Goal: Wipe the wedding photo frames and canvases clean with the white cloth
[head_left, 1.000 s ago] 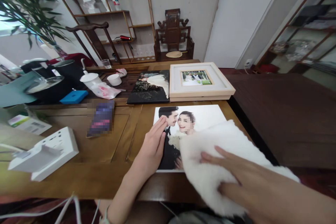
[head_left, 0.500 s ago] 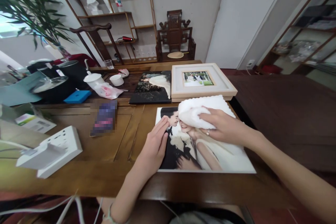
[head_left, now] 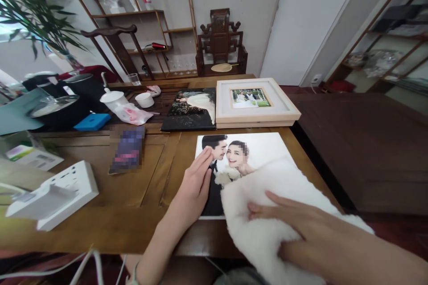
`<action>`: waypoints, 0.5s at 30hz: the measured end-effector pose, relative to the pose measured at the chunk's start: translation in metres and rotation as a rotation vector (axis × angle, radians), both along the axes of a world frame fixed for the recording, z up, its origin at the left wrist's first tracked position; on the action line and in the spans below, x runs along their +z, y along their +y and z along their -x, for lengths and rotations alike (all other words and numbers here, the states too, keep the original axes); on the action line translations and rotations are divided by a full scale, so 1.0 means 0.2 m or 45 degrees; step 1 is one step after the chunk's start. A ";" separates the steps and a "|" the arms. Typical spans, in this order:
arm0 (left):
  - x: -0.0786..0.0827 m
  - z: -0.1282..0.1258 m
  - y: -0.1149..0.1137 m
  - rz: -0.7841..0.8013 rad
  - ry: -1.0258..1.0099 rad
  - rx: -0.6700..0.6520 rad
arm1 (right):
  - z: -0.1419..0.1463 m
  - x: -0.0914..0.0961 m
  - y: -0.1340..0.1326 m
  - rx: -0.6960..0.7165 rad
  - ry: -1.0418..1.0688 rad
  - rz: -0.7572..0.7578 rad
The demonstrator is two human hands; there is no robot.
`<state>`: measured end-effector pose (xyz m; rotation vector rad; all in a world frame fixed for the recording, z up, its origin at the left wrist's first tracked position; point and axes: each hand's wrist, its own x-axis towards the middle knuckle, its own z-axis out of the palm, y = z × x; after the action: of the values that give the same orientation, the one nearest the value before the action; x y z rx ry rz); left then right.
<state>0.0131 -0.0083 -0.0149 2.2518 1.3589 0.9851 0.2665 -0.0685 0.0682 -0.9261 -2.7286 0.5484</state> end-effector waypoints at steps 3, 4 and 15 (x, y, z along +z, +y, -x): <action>0.00 0.00 0.00 0.007 -0.004 -0.001 | 0.01 -0.03 0.10 0.030 -0.020 -0.041; 0.01 0.00 0.00 0.012 0.004 -0.004 | 0.02 -0.04 0.16 -0.005 -0.026 -0.064; 0.03 0.00 0.00 0.050 0.055 0.019 | 0.10 -0.13 0.59 -0.156 -0.025 -0.264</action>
<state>0.0134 -0.0075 -0.0092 2.2493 1.4031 0.9110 0.2457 0.0493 0.0421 -1.0399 -2.6596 0.2293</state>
